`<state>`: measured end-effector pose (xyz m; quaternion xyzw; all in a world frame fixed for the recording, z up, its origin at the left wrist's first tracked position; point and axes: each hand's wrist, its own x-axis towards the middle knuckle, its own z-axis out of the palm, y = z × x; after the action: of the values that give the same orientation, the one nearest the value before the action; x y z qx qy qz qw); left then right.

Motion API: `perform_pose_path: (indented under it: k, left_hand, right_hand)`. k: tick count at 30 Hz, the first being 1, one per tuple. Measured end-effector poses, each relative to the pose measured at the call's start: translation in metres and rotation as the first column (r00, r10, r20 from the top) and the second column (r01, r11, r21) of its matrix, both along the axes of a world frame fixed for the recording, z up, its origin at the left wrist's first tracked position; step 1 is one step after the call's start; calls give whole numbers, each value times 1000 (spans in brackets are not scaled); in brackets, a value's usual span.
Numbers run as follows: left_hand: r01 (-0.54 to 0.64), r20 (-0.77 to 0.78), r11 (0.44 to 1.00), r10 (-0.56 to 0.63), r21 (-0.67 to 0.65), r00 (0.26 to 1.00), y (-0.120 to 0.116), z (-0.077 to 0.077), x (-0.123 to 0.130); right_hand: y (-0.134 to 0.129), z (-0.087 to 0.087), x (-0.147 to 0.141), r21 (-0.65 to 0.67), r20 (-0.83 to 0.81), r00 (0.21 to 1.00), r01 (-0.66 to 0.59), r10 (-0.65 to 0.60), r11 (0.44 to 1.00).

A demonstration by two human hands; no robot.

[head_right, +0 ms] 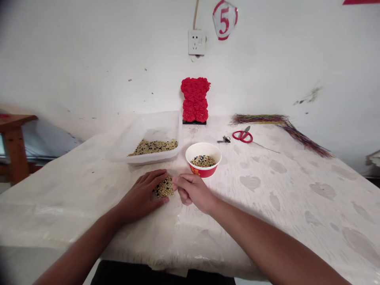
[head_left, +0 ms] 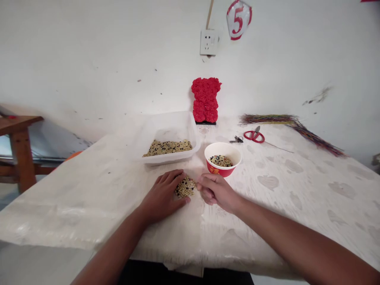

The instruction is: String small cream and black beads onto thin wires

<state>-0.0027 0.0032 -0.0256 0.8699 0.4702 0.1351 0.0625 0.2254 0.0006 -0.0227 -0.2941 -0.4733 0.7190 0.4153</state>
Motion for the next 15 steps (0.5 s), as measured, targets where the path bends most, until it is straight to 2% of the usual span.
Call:
perform_pose_path:
  k: [7, 15]
  left_hand:
    - [6, 56, 1000, -7, 14, 998, 0, 0, 1]
    - [-1, 59, 1000, 0, 16, 998, 1, 0, 3]
  right_hand:
    - [0, -2, 0, 47, 47, 998, 31, -33, 998]
    - [0, -1, 2, 44, 69, 997, 43, -46, 998]
